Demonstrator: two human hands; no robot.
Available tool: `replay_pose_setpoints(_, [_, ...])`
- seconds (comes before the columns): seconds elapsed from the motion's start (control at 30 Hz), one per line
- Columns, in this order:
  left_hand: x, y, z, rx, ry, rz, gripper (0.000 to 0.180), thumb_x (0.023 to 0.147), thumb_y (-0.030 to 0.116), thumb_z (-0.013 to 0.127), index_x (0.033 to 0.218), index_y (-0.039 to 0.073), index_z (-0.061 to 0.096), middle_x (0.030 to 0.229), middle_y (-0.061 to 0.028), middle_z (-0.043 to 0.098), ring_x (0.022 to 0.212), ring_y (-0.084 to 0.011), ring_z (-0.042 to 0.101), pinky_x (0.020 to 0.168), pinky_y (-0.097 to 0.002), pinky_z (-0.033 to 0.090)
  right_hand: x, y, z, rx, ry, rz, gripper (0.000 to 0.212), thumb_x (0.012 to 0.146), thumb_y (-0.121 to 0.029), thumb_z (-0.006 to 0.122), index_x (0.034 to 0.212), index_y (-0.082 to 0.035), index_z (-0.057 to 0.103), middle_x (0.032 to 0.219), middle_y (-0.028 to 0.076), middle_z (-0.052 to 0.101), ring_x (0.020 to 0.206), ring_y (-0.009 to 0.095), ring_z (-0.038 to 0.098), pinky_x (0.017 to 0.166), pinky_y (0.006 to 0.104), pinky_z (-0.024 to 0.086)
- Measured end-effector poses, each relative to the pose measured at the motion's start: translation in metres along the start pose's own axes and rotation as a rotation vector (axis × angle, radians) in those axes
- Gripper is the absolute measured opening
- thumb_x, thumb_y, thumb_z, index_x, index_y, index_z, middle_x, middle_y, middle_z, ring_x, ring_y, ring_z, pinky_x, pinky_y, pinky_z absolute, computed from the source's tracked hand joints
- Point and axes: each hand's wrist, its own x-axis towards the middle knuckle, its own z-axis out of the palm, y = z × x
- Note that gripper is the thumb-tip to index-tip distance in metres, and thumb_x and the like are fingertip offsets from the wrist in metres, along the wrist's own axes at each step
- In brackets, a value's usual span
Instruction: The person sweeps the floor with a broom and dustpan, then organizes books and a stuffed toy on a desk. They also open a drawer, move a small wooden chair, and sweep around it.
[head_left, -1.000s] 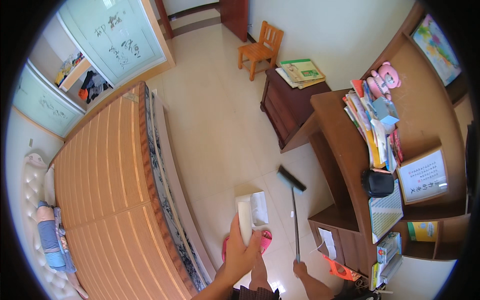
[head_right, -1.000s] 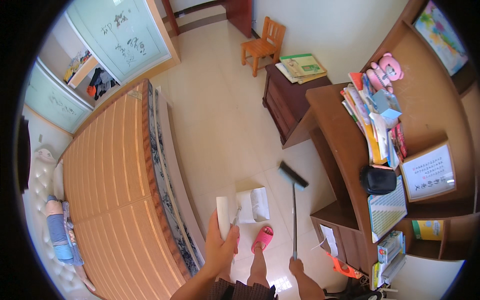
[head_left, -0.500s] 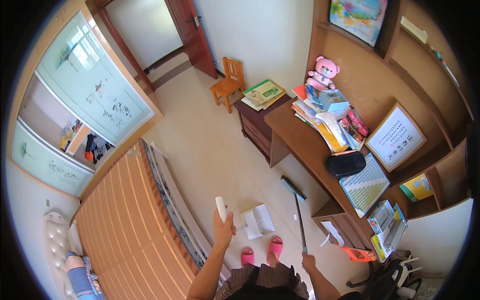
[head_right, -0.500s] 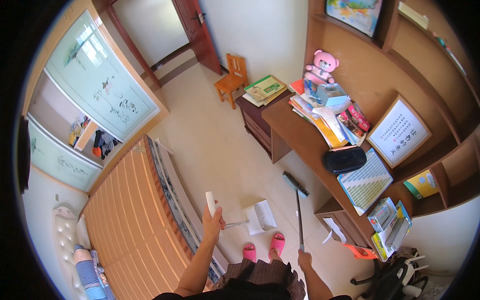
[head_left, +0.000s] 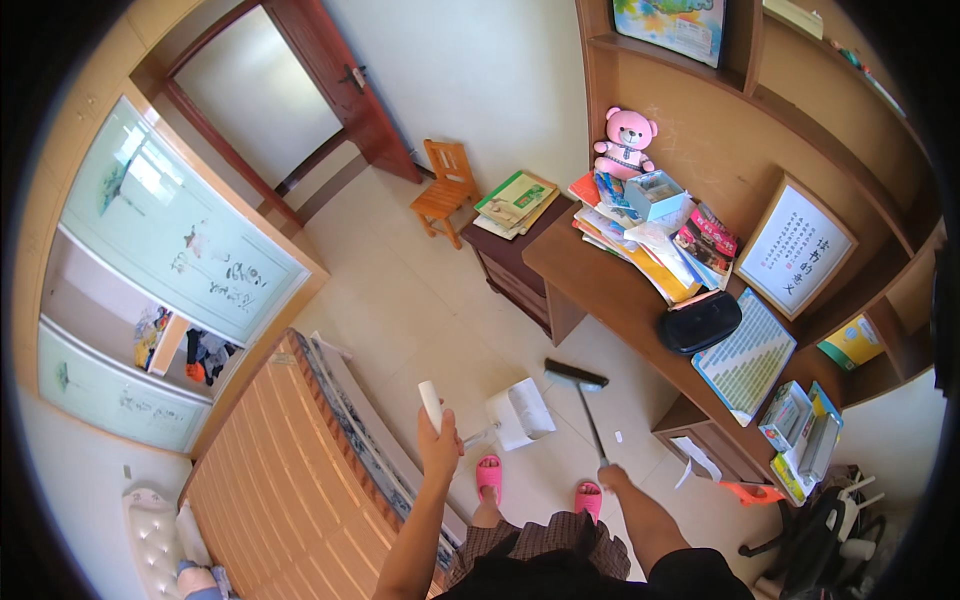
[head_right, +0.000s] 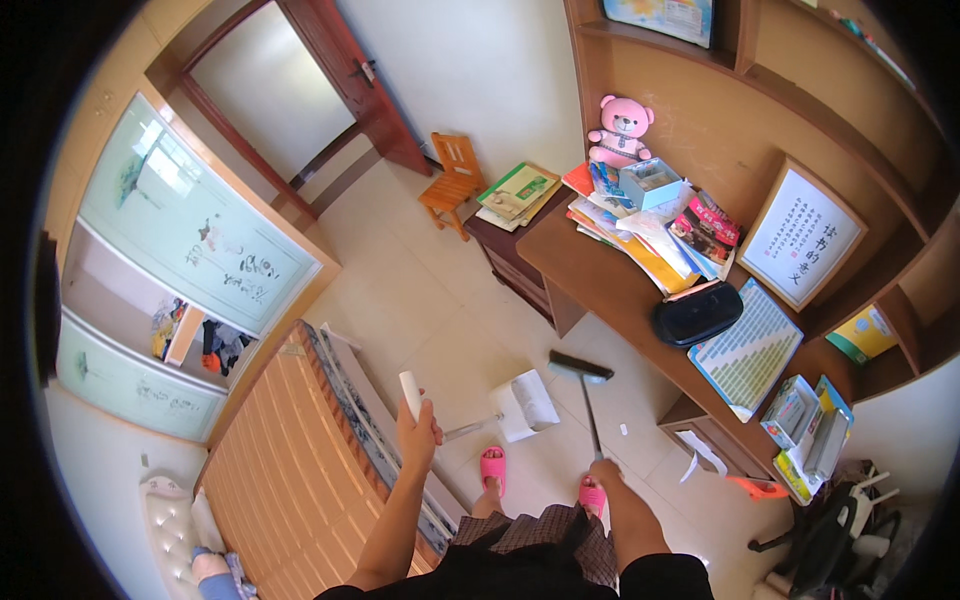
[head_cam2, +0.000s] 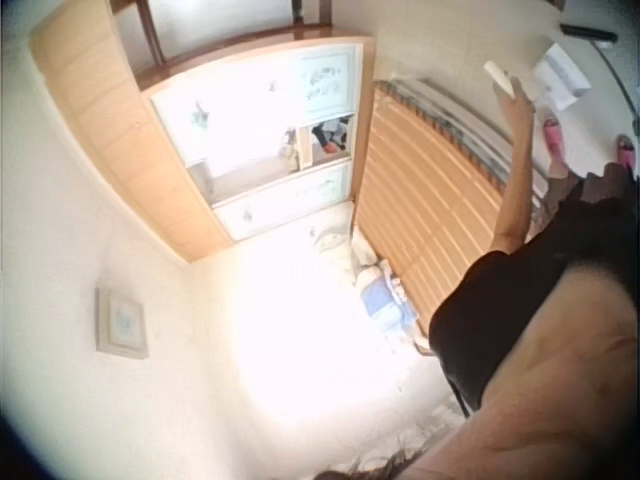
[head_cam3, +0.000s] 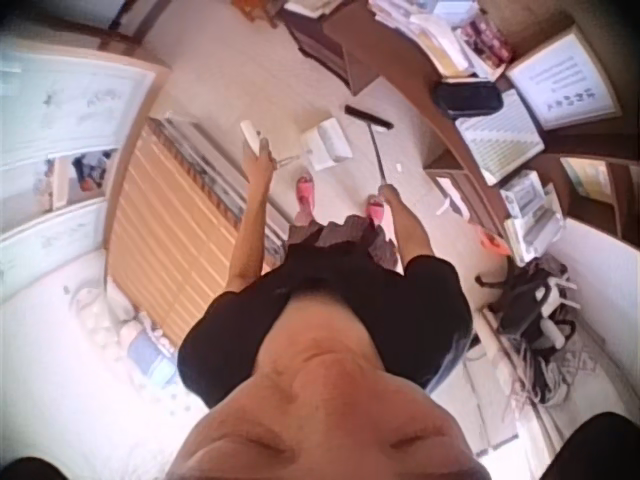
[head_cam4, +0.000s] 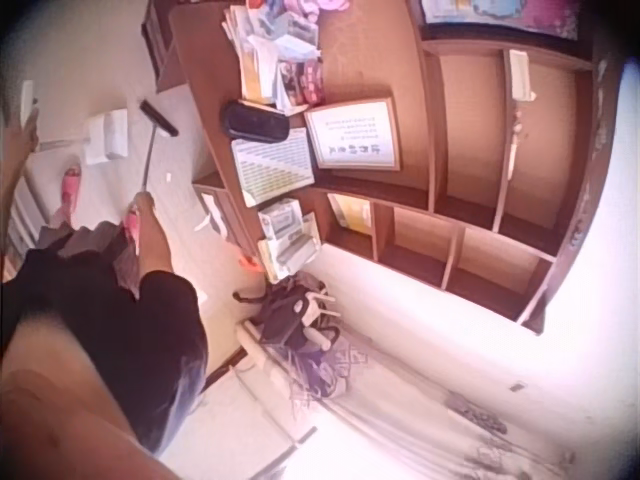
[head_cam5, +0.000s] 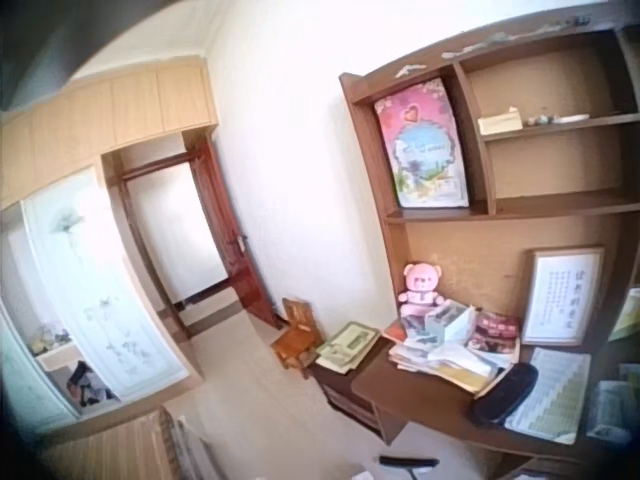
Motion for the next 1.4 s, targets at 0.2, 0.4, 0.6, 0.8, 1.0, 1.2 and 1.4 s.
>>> replay_pose_setpoints(0.2, [0.073, -0.010, -0.021, -0.028, -0.181, -0.036, 0.026, 0.085, 0.015, 0.046, 0.106, 0.002, 0.039, 0.056, -0.0008, 0.040, 0.036, -0.0066, 0.036, 0.031, -0.0213, 0.031, -0.128, -0.056, 0.018, 0.232, -0.078, 0.246, 0.048, 0.072, -0.042, 0.045, 0.063, 0.003, 0.060, 0.064, 0.019, 0.060, 0.062, 0.028, 0.061, 0.064, 0.0375, 0.047])
replay_pose_setpoints(0.4, [0.124, -0.002, -0.028, -0.044, -0.436, -0.074, 0.026, 0.084, 0.016, 0.046, 0.105, 0.002, 0.038, 0.059, -0.0005, 0.039, 0.040, -0.0058, 0.035, 0.032, -0.0208, 0.032, -0.152, -0.049, 0.085, 0.358, 0.235, 0.515, 0.049, 0.071, -0.049, 0.051, 0.045, -0.007, 0.057, 0.046, 0.007, 0.056, 0.047, 0.018, 0.058, 0.053, 0.0322, 0.047])
replay_pose_setpoints(0.6, [0.164, 0.007, -0.022, -0.012, -0.500, -0.071, 0.027, 0.084, 0.017, 0.046, 0.105, 0.002, 0.038, 0.062, -0.0011, 0.040, 0.042, -0.0059, 0.035, 0.033, -0.0213, 0.032, -0.154, -0.084, 0.088, 0.545, 0.534, 0.468, 0.034, 0.074, -0.037, 0.055, 0.086, -0.006, 0.059, 0.054, 0.010, 0.058, 0.047, 0.020, 0.057, 0.053, 0.0342, 0.047])
replay_pose_setpoints(0.8, [0.185, -0.004, -0.018, -0.007, -0.509, -0.105, 0.024, 0.085, 0.017, 0.045, 0.103, 0.003, 0.038, 0.058, -0.0001, 0.036, 0.040, -0.0053, 0.033, 0.032, -0.0210, 0.030, -0.069, -0.056, 0.044, 0.432, 0.776, 0.451, 0.034, 0.079, -0.026, 0.049, 0.112, -0.022, 0.050, 0.070, 0.015, 0.060, 0.053, 0.025, 0.059, 0.054, 0.0367, 0.047])
replay_pose_setpoints(1.0, [0.181, -0.006, -0.012, 0.054, -0.501, -0.100, 0.020, 0.084, 0.014, 0.046, 0.101, 0.004, 0.040, 0.055, 0.0001, 0.036, 0.036, -0.0055, 0.032, 0.032, -0.0207, 0.031, 0.030, -0.029, 0.017, 0.705, 0.717, 0.533, 0.039, 0.078, -0.021, 0.045, 0.117, -0.019, 0.042, 0.067, 0.015, 0.058, 0.050, 0.025, 0.057, 0.047, 0.0366, 0.047])
replay_pose_setpoints(1.2, [0.177, -0.004, 0.011, 0.087, -0.473, -0.091, 0.019, 0.081, 0.012, 0.048, 0.098, 0.006, 0.041, 0.052, 0.0020, 0.034, 0.037, -0.0055, 0.030, 0.034, -0.0208, 0.028, -0.014, -0.106, 0.097, 0.584, 0.426, 0.520, 0.062, 0.070, -0.020, 0.054, 0.124, -0.014, 0.025, 0.076, 0.019, 0.059, 0.069, 0.033, 0.060, 0.059, 0.0422, 0.048])
replay_pose_setpoints(1.4, [0.190, -0.009, 0.034, 0.044, -0.500, -0.136, 0.020, 0.080, 0.010, 0.049, 0.098, 0.005, 0.041, 0.058, -0.0003, 0.038, 0.039, -0.0057, 0.033, 0.033, -0.0212, 0.031, -0.134, -0.116, 0.086, 0.755, 0.230, 0.461, 0.052, 0.067, -0.018, 0.053, 0.116, -0.019, 0.038, 0.078, 0.020, 0.059, 0.068, 0.033, 0.058, 0.062, 0.0417, 0.047])
